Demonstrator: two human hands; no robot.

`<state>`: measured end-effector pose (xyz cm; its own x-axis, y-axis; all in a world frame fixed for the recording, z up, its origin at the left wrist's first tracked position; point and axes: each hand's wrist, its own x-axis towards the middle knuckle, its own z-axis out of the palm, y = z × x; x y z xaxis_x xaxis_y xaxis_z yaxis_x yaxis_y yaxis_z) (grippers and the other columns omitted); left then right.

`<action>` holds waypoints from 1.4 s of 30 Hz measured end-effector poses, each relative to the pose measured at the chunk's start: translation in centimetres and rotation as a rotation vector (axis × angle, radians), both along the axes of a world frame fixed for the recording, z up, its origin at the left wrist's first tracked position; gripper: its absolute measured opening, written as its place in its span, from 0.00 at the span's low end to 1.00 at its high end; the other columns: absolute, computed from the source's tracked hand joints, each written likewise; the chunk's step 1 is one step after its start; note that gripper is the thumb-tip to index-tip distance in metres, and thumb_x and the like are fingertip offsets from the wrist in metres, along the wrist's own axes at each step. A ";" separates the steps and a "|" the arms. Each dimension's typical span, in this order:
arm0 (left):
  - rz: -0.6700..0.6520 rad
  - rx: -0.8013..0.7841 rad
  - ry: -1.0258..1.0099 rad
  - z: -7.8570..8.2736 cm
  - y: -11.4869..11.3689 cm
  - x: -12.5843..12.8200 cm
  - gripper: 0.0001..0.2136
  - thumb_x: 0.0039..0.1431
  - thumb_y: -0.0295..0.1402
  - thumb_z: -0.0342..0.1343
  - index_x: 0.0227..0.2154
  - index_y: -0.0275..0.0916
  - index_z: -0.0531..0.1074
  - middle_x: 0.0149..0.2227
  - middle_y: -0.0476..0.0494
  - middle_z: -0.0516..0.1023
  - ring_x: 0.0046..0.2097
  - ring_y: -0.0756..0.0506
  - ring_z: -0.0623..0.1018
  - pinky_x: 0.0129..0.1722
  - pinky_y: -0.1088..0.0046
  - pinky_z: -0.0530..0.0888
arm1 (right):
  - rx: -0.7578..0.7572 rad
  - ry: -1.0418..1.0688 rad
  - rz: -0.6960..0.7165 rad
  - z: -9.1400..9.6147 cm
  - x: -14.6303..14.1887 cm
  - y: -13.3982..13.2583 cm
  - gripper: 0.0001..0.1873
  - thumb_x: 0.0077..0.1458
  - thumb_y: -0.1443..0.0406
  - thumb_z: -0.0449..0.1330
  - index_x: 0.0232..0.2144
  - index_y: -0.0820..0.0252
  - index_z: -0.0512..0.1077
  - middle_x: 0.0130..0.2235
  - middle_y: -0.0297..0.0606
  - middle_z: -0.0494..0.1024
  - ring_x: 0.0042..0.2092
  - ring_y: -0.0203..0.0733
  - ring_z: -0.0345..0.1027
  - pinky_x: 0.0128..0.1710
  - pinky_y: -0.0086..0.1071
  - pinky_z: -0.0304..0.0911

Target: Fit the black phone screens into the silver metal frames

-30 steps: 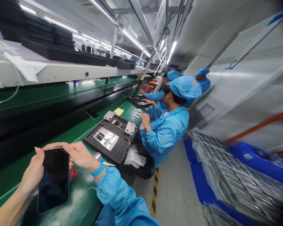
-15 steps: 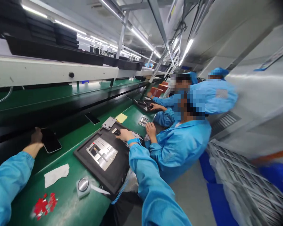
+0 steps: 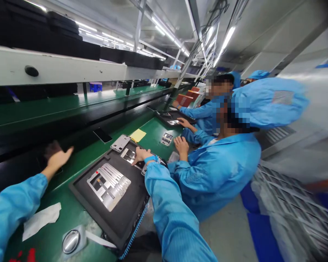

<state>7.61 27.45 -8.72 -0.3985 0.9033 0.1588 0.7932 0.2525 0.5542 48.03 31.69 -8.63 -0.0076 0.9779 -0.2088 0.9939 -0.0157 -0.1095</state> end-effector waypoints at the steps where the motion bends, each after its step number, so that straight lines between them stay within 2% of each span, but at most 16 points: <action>1: -0.076 -0.029 0.011 -0.5 0.5 2.1 0.36 0.67 0.44 0.63 0.70 0.33 0.60 0.69 0.25 0.65 0.68 0.30 0.70 0.64 0.48 0.71 | -0.032 -0.019 0.022 -0.6 -1.4 0.4 0.22 0.69 0.57 0.64 0.59 0.60 0.72 0.60 0.46 0.75 0.56 0.51 0.74 0.56 0.51 0.74; 2: -0.164 -0.043 0.011 -1.1 0.9 4.3 0.43 0.64 0.47 0.66 0.73 0.29 0.55 0.71 0.22 0.62 0.71 0.30 0.66 0.66 0.52 0.69 | -0.063 -0.040 0.041 -1.1 -2.7 0.8 0.22 0.68 0.57 0.64 0.59 0.60 0.72 0.59 0.46 0.75 0.56 0.51 0.75 0.56 0.51 0.74; 3: -0.259 -0.064 0.012 -1.6 1.3 6.6 0.48 0.61 0.51 0.67 0.75 0.30 0.52 0.72 0.23 0.60 0.72 0.30 0.64 0.67 0.56 0.69 | -0.091 -0.063 0.058 -1.5 -3.7 1.1 0.22 0.68 0.56 0.64 0.59 0.60 0.72 0.59 0.45 0.76 0.56 0.51 0.74 0.57 0.52 0.73; 6: -0.408 -0.122 0.009 -3.0 2.4 12.5 0.54 0.59 0.56 0.65 0.77 0.33 0.46 0.73 0.23 0.58 0.69 0.27 0.69 0.62 0.53 0.73 | -0.146 -0.121 0.105 -2.0 -5.1 1.4 0.21 0.67 0.55 0.65 0.57 0.60 0.74 0.58 0.45 0.77 0.58 0.53 0.73 0.61 0.55 0.69; 8: -0.432 -0.148 0.008 -3.4 3.2 14.7 0.52 0.60 0.55 0.64 0.77 0.33 0.45 0.72 0.21 0.59 0.66 0.25 0.72 0.61 0.47 0.74 | -0.150 -0.137 0.138 -1.9 -5.1 1.2 0.22 0.67 0.54 0.66 0.56 0.61 0.74 0.57 0.45 0.77 0.59 0.53 0.73 0.63 0.57 0.66; 11: -0.446 -0.148 0.009 -3.6 4.1 15.8 0.46 0.63 0.52 0.63 0.76 0.38 0.50 0.70 0.24 0.63 0.64 0.27 0.74 0.61 0.41 0.72 | -0.125 -0.140 0.175 -2.0 -4.8 0.9 0.23 0.67 0.53 0.65 0.57 0.60 0.73 0.58 0.45 0.77 0.59 0.53 0.72 0.63 0.56 0.65; 16: -0.472 -0.056 -0.022 -4.3 4.8 15.7 0.35 0.67 0.47 0.62 0.71 0.40 0.60 0.65 0.31 0.70 0.62 0.32 0.75 0.61 0.43 0.72 | -0.070 -0.120 0.223 -2.5 -4.5 0.5 0.24 0.68 0.54 0.64 0.59 0.60 0.72 0.58 0.45 0.76 0.57 0.52 0.73 0.60 0.55 0.68; 20: -0.435 0.088 -0.105 -4.2 5.6 15.5 0.32 0.65 0.43 0.64 0.68 0.39 0.64 0.61 0.32 0.73 0.61 0.33 0.75 0.61 0.46 0.73 | -0.027 -0.064 0.300 -2.3 -4.7 0.1 0.23 0.68 0.56 0.65 0.60 0.60 0.71 0.59 0.46 0.76 0.57 0.52 0.74 0.58 0.54 0.71; 24: -0.367 0.287 -0.208 -2.4 6.8 13.2 0.35 0.59 0.39 0.67 0.67 0.39 0.62 0.59 0.32 0.75 0.57 0.35 0.78 0.61 0.55 0.73 | 0.009 0.033 0.380 -1.7 -6.6 -0.3 0.23 0.68 0.57 0.65 0.61 0.59 0.71 0.59 0.46 0.75 0.57 0.51 0.74 0.56 0.51 0.74; 28: -0.318 0.400 -0.309 -0.5 7.5 10.9 0.32 0.53 0.37 0.69 0.61 0.39 0.68 0.53 0.34 0.78 0.50 0.34 0.81 0.58 0.53 0.75 | 0.033 0.078 0.406 -1.1 -9.6 -0.7 0.23 0.69 0.58 0.64 0.61 0.59 0.71 0.59 0.46 0.76 0.56 0.51 0.75 0.56 0.51 0.74; 31: -0.289 0.464 -0.422 0.7 8.0 10.1 0.31 0.49 0.34 0.72 0.57 0.39 0.71 0.49 0.35 0.80 0.50 0.33 0.82 0.58 0.51 0.75 | 0.004 0.064 0.391 -1.0 -11.1 -1.1 0.22 0.69 0.57 0.64 0.60 0.60 0.71 0.57 0.45 0.77 0.54 0.50 0.76 0.54 0.49 0.76; 34: -0.240 0.542 -0.576 2.2 8.1 9.0 0.32 0.52 0.32 0.71 0.59 0.38 0.68 0.52 0.36 0.78 0.53 0.35 0.81 0.58 0.52 0.76 | -0.034 0.044 0.365 -1.3 -11.6 -2.0 0.19 0.68 0.58 0.65 0.57 0.60 0.73 0.56 0.44 0.78 0.53 0.48 0.77 0.52 0.47 0.76; 36: -0.181 0.576 -0.705 2.9 7.5 7.8 0.34 0.57 0.31 0.69 0.64 0.39 0.62 0.56 0.36 0.76 0.53 0.39 0.80 0.56 0.56 0.78 | -0.027 0.035 0.324 -1.7 -11.8 -3.1 0.17 0.69 0.58 0.64 0.55 0.60 0.74 0.56 0.44 0.78 0.53 0.48 0.77 0.52 0.47 0.76; 38: -0.115 0.554 -0.860 2.8 6.1 6.5 0.33 0.64 0.32 0.63 0.67 0.41 0.56 0.54 0.38 0.76 0.49 0.43 0.82 0.50 0.62 0.80 | 0.009 0.026 0.267 -2.4 -12.3 -4.7 0.17 0.69 0.58 0.64 0.56 0.60 0.74 0.56 0.44 0.78 0.53 0.48 0.76 0.53 0.47 0.76; 42: -0.046 0.357 -1.159 0.0 2.1 5.6 0.21 0.73 0.37 0.54 0.63 0.39 0.60 0.42 0.44 0.76 0.37 0.45 0.81 0.35 0.67 0.81 | 0.104 0.011 0.146 -3.5 -13.7 -7.7 0.18 0.69 0.60 0.64 0.57 0.60 0.73 0.59 0.45 0.75 0.57 0.50 0.74 0.55 0.49 0.75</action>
<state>13.20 29.58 -8.74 -0.4381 0.8985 -0.0281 -0.2152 -0.0744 0.9737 34.35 24.00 -12.12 -0.1529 0.9826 -0.1054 0.9835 0.1409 -0.1134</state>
